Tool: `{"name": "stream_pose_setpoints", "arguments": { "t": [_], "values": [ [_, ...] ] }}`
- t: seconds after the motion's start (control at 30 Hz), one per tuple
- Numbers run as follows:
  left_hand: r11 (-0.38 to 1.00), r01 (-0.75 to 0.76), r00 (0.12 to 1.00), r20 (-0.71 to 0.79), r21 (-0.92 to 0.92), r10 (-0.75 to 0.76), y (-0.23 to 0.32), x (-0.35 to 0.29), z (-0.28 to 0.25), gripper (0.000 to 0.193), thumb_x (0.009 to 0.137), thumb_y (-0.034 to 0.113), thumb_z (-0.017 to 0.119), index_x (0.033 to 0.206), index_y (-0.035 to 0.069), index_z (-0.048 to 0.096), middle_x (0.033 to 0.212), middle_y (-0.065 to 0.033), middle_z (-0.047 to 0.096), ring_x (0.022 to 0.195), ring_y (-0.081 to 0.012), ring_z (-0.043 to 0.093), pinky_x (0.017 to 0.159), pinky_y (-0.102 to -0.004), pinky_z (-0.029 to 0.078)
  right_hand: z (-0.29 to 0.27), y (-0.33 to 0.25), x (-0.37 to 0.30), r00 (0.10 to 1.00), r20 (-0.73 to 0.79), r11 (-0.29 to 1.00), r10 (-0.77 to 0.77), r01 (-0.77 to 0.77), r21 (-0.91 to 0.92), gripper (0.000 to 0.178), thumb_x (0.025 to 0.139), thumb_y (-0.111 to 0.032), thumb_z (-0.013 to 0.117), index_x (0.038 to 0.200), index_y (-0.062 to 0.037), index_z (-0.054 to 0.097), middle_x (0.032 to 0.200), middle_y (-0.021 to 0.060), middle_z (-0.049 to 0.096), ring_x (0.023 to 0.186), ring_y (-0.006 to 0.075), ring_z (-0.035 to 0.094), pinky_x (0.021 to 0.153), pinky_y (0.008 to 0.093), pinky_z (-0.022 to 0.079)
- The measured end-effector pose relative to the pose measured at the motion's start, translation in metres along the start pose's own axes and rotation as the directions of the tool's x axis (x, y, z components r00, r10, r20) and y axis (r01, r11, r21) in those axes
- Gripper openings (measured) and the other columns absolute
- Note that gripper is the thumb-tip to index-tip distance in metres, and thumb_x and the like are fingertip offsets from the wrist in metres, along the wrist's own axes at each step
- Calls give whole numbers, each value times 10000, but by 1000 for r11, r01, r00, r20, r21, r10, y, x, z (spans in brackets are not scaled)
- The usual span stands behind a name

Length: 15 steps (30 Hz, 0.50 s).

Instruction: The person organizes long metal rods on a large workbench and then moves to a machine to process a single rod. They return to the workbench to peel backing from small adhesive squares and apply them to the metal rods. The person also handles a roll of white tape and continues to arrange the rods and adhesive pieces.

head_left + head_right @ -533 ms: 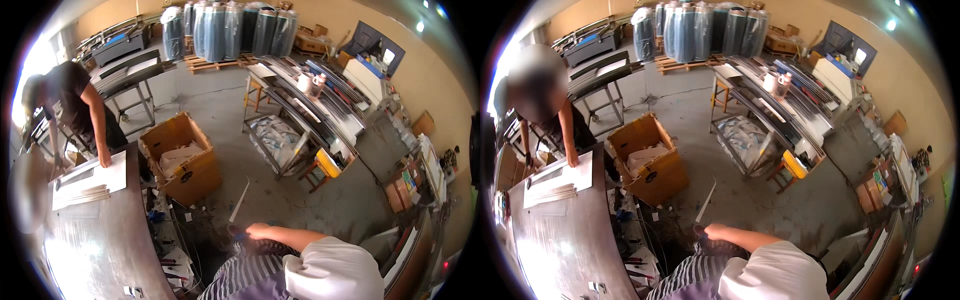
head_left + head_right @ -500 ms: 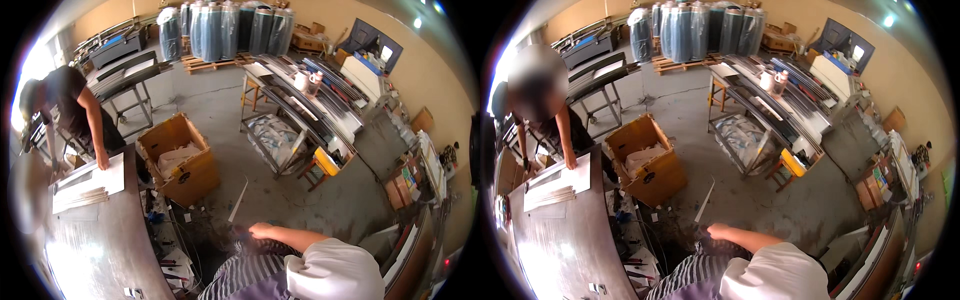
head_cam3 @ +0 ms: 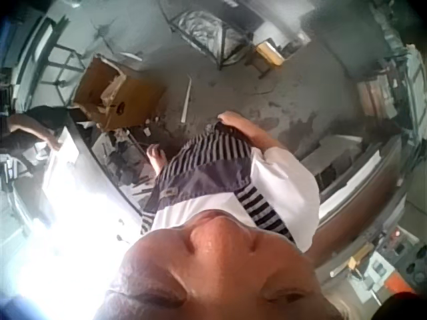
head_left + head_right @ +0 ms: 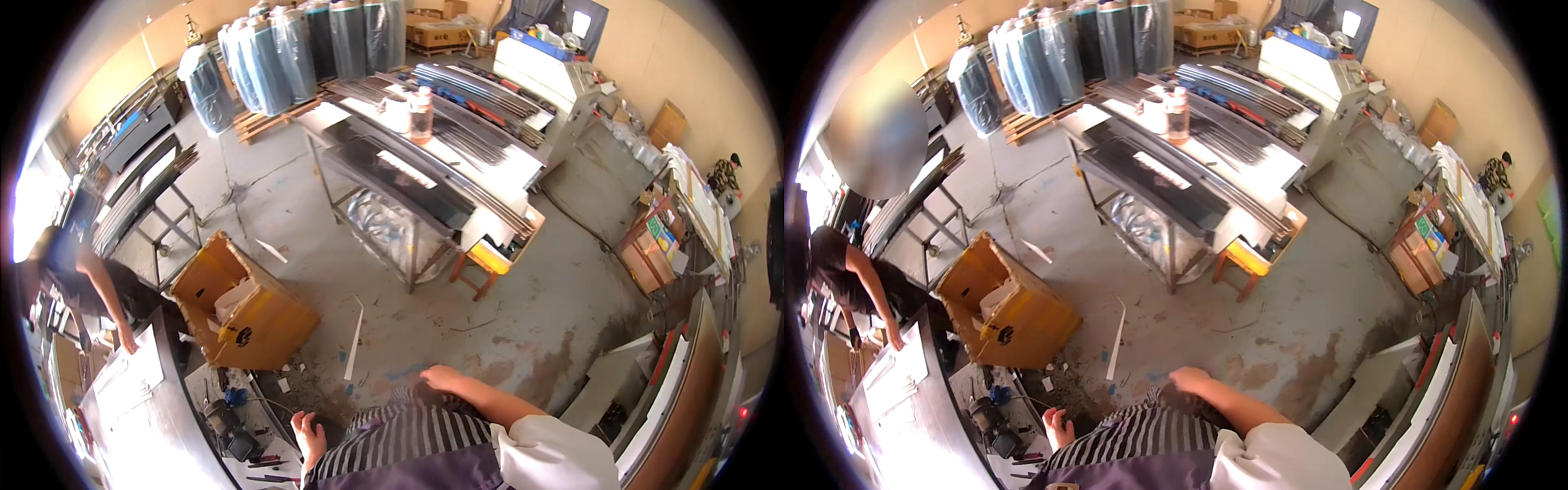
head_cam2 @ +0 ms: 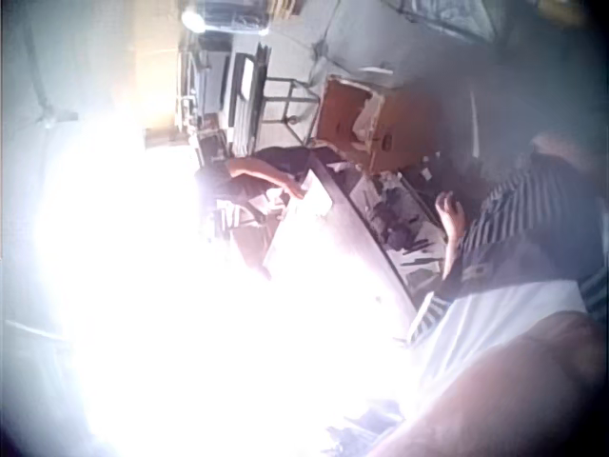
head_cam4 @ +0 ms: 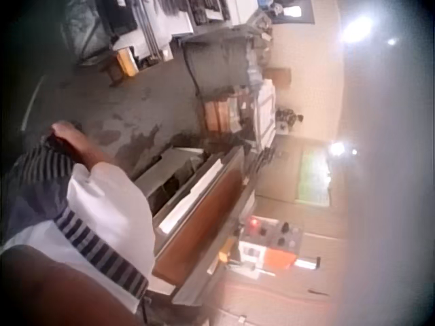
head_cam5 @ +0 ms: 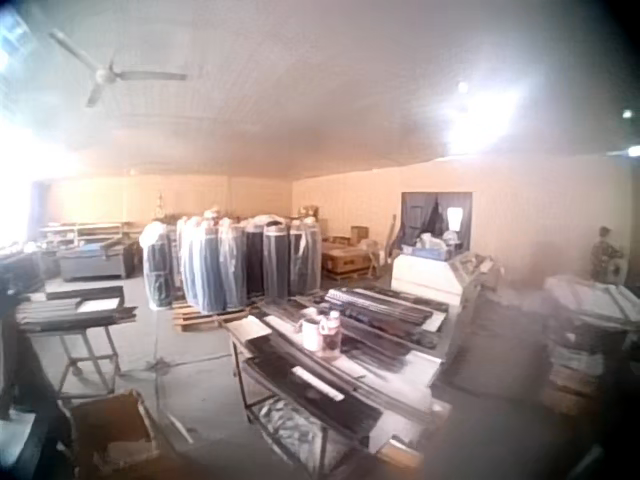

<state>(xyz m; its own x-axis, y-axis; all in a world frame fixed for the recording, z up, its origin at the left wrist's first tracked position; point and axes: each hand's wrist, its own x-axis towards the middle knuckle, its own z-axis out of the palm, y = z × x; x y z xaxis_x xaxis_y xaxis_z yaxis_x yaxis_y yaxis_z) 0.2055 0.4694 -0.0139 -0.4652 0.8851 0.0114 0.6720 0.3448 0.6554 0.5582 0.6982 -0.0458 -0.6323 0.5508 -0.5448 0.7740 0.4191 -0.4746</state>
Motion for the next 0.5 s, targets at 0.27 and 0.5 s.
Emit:
{"name": "stream_pose_setpoints", "arguments": {
  "t": [0.27,0.5],
  "values": [
    [901,286,794,445,327,-414,-9,28,77,477,671,369,740,1066,104,712,946,-125,715,937,-295,677,843,-367,529,-53,161,-73,978,-127,981,165,-149,125,325,833,-207,556,1118,-67,628,1023,204,662,965,388,619,812,494,485],
    [938,238,779,527,252,-339,-94,53,112,449,720,331,772,1092,92,694,999,-132,712,967,-256,682,844,-337,523,-97,199,-52,948,-259,942,183,-94,322,370,842,-212,587,1167,-37,607,1027,213,663,959,384,625,829,468,492]
  ]
}}
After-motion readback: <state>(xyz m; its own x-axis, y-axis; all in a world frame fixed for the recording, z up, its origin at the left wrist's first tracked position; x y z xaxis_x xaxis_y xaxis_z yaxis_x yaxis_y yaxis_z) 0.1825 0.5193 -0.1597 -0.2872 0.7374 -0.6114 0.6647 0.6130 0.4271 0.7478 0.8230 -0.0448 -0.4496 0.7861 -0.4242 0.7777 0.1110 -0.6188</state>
